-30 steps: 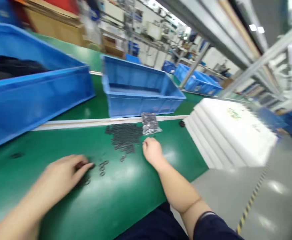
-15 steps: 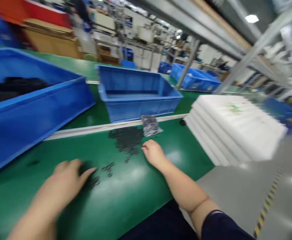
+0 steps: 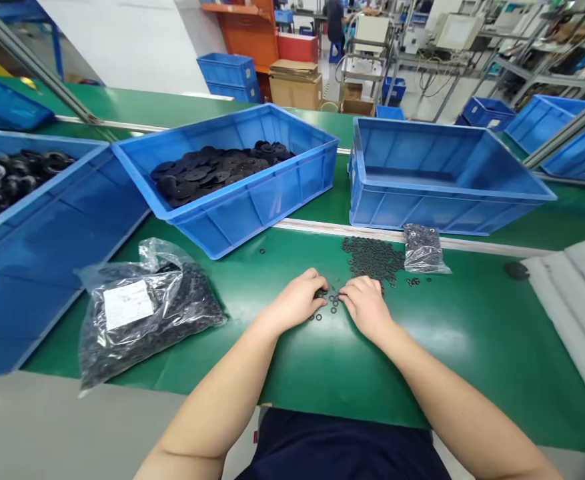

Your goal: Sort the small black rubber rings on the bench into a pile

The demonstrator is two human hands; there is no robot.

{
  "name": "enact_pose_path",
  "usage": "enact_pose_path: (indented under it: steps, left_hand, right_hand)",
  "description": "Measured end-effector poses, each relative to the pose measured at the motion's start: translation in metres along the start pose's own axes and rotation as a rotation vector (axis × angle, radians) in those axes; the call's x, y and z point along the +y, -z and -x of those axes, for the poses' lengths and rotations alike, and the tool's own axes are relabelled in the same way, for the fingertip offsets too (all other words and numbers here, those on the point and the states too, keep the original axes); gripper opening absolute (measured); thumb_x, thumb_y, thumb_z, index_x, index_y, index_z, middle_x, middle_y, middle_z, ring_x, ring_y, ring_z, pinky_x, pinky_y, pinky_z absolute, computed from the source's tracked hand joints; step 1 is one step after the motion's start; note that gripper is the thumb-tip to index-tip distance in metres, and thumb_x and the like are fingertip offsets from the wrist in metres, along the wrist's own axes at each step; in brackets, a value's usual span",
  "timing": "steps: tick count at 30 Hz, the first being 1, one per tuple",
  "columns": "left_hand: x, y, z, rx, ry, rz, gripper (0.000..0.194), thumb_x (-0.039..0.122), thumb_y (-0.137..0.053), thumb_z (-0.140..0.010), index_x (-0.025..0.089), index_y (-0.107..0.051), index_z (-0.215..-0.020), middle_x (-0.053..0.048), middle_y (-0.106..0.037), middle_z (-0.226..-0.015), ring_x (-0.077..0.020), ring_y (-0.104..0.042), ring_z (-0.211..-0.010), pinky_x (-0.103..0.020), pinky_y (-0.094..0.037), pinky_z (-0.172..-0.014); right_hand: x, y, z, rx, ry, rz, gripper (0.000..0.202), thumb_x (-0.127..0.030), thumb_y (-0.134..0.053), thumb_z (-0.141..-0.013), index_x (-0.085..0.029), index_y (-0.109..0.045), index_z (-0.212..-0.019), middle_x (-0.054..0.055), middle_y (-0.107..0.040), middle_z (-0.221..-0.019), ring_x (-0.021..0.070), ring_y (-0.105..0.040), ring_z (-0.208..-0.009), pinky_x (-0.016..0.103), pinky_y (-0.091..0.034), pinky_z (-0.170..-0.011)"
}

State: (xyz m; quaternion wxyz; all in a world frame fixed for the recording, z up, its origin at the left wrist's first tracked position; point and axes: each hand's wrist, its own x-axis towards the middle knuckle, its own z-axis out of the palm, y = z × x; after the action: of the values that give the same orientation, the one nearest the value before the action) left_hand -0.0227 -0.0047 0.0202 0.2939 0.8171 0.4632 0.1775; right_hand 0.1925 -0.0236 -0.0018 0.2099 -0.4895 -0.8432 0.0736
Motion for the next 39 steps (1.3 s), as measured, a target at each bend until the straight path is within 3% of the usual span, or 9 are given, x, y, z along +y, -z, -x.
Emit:
enact_pose_path:
  steps: [7,11,15,18,22,26,29,34,39]
  left_hand:
    - [-0.005,0.009,0.000,0.049,0.118,-0.035,0.019,0.020,-0.073,-0.080,0.020,-0.065,-0.097,-0.004,-0.056,-0.098,-0.0202,-0.061,-0.085,-0.034,-0.050,-0.083]
    - [-0.007,0.007,-0.001,0.065,0.088,-0.037,0.017,0.021,-0.073,-0.082,0.020,-0.064,-0.095,-0.003,-0.056,-0.096,-0.0205,-0.061,-0.087,-0.034,-0.049,-0.085]
    - [-0.010,0.003,-0.003,0.108,0.069,-0.057,0.009,0.024,-0.068,-0.086,0.020,-0.061,-0.092,-0.003,-0.056,-0.094,-0.0194,-0.059,-0.081,-0.034,-0.048,-0.080]
    - [-0.010,0.001,-0.005,0.129,0.093,-0.093,0.008,0.025,-0.064,-0.088,0.020,-0.058,-0.092,-0.004,-0.055,-0.094,-0.0206,-0.058,-0.081,-0.035,-0.048,-0.076]
    - [-0.007,-0.002,-0.006,0.133,0.092,-0.081,0.012,0.022,-0.061,-0.088,0.021,-0.057,-0.099,-0.004,-0.058,-0.095,-0.0207,-0.059,-0.083,-0.035,-0.048,-0.077]
    - [-0.006,-0.004,-0.007,0.121,0.098,-0.079,0.009,0.021,-0.059,-0.089,0.020,-0.058,-0.099,-0.004,-0.059,-0.092,-0.0203,-0.059,-0.082,-0.034,-0.048,-0.076]
    - [-0.005,-0.005,-0.007,0.142,0.108,-0.070,0.011,0.025,-0.062,-0.090,0.020,-0.059,-0.100,-0.005,-0.058,-0.095,-0.0199,-0.059,-0.083,-0.034,-0.048,-0.078]
    - [0.005,-0.011,-0.006,0.174,0.063,-0.073,0.038,0.045,-0.074,-0.084,0.021,-0.059,-0.109,-0.005,-0.056,-0.103,-0.0199,-0.059,-0.085,-0.035,-0.050,-0.081]
    - [0.007,-0.026,-0.012,0.195,0.065,-0.163,0.039,0.045,-0.081,-0.078,0.020,-0.061,-0.100,-0.006,-0.056,-0.097,-0.0248,-0.058,-0.096,-0.038,-0.049,-0.085]
  right_hand:
    - [0.008,-0.002,0.003,0.035,0.013,0.049,0.019,-0.026,-0.056,-0.099,-0.021,-0.074,-0.095,0.007,-0.070,-0.094,0.0220,-0.055,-0.096,0.038,-0.034,-0.087]
    - [-0.004,0.004,0.007,-0.012,0.042,0.139,0.023,-0.022,-0.052,-0.099,-0.023,-0.075,-0.099,0.008,-0.070,-0.096,0.0237,-0.052,-0.098,0.043,-0.032,-0.091]
    - [-0.008,0.012,0.014,-0.035,0.034,0.143,0.025,-0.021,-0.052,-0.097,-0.021,-0.072,-0.113,0.011,-0.069,-0.111,0.0259,-0.051,-0.107,0.045,-0.032,-0.095]
    - [0.019,0.025,0.022,0.085,-0.131,0.131,0.027,-0.026,-0.052,-0.097,-0.019,-0.070,-0.116,0.012,-0.069,-0.113,0.0266,-0.055,-0.107,0.043,-0.037,-0.093]
    - [0.078,0.048,0.039,0.265,-0.473,0.157,0.030,-0.037,-0.053,-0.093,-0.016,-0.071,-0.104,0.013,-0.069,-0.095,0.0243,-0.060,-0.085,0.039,-0.045,-0.082]
    - [0.113,0.052,0.045,0.229,-0.524,0.120,0.030,-0.042,-0.054,-0.088,-0.018,-0.069,-0.097,0.008,-0.064,-0.082,0.0229,-0.059,-0.078,0.037,-0.047,-0.076]
    - [0.113,0.046,0.041,0.191,-0.471,0.088,0.023,-0.034,-0.051,-0.087,-0.019,-0.067,-0.089,0.007,-0.063,-0.081,0.0223,-0.058,-0.077,0.035,-0.046,-0.075]
    - [0.102,0.045,0.038,0.142,-0.489,0.119,0.018,-0.029,-0.049,-0.086,-0.020,-0.064,-0.087,0.009,-0.064,-0.084,0.0227,-0.058,-0.077,0.035,-0.046,-0.074]
    - [0.097,0.046,0.042,0.075,-0.495,0.115,0.013,-0.028,-0.050,-0.085,-0.021,-0.061,-0.083,0.006,-0.063,-0.076,0.0209,-0.057,-0.071,0.033,-0.044,-0.070]
